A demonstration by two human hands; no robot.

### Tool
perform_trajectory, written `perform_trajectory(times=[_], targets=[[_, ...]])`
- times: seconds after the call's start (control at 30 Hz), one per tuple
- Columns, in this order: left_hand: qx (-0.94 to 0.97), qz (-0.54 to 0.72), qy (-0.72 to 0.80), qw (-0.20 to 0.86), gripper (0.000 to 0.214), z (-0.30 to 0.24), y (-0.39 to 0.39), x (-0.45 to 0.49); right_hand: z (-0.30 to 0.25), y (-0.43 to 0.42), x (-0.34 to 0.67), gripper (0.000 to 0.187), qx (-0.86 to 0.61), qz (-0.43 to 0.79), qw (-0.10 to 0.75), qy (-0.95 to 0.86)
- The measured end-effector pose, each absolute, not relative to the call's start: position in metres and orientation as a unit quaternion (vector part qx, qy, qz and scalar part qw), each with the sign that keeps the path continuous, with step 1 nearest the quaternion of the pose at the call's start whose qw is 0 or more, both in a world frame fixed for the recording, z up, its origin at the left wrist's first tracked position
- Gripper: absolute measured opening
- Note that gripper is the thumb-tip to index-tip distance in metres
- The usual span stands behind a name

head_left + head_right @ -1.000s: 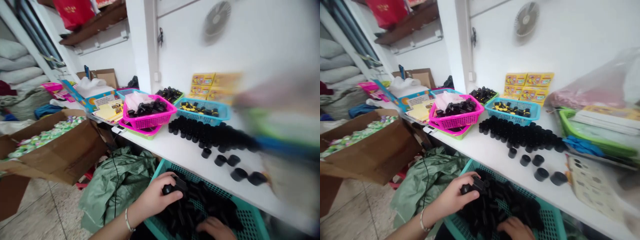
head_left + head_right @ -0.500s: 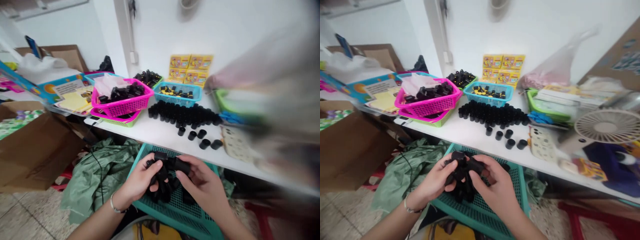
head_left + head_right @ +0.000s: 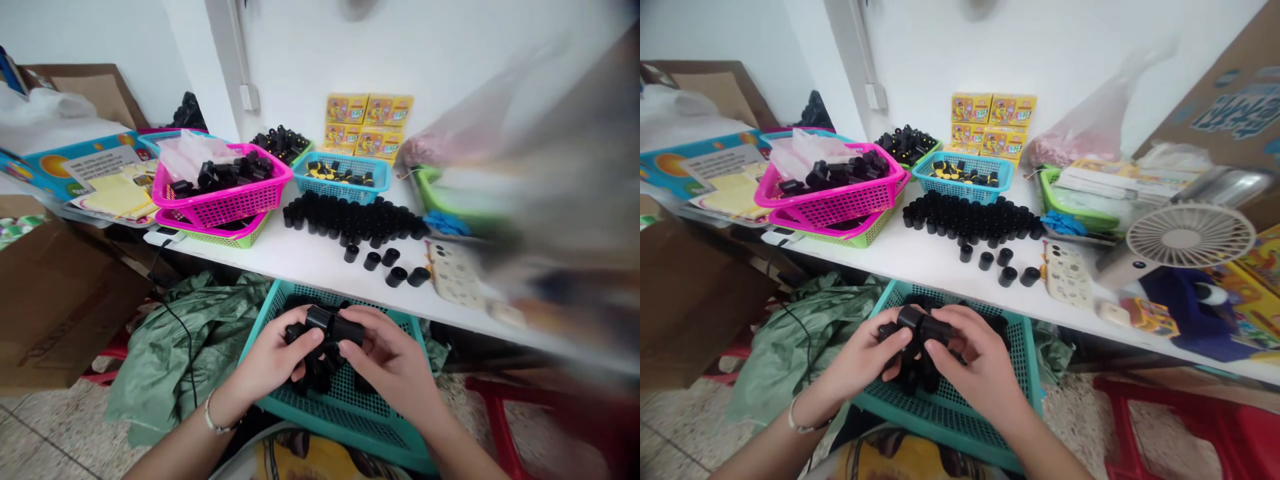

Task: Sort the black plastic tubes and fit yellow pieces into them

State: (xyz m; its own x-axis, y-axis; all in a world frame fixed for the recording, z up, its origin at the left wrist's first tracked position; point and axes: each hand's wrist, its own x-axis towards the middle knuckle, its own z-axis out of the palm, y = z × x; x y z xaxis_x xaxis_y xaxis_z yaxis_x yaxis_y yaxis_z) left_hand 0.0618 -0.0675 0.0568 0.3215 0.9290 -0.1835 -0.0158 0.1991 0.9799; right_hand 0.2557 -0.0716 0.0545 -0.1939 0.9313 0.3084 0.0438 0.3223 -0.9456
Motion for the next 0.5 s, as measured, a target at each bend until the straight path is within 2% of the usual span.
perform_trajectory(times=[0.07,0.17,0.23,0.27,0.4,0.5], targets=[[0.561,0.358,0.462,0.586,0.029,0.058,-0.068,0.061,0.055,-0.071,0.257,0.03,-0.399,0.399,0.484,-0.669],[0.649,0.346,0.464,0.494,0.021,0.062,-0.068,0.061,0.059,-0.07,0.26,0.052,-0.406,0.353,0.377,-0.754],[0.666,0.332,0.461,0.484,0.02,0.063,-0.068,0.06,0.061,-0.07,0.262,0.061,-0.397,0.322,0.315,-0.8],[0.656,0.323,0.463,0.501,0.023,0.062,-0.068,0.06,0.062,-0.071,0.262,0.058,-0.396,0.305,0.309,-0.809],[0.581,0.313,0.477,0.581,0.03,0.051,-0.066,0.056,0.059,-0.072,0.269,0.029,-0.412,0.24,0.4,-0.783],[0.553,0.348,0.486,0.58,0.03,0.044,-0.063,0.052,0.045,-0.062,0.293,0.023,-0.504,0.134,0.486,-0.701]])
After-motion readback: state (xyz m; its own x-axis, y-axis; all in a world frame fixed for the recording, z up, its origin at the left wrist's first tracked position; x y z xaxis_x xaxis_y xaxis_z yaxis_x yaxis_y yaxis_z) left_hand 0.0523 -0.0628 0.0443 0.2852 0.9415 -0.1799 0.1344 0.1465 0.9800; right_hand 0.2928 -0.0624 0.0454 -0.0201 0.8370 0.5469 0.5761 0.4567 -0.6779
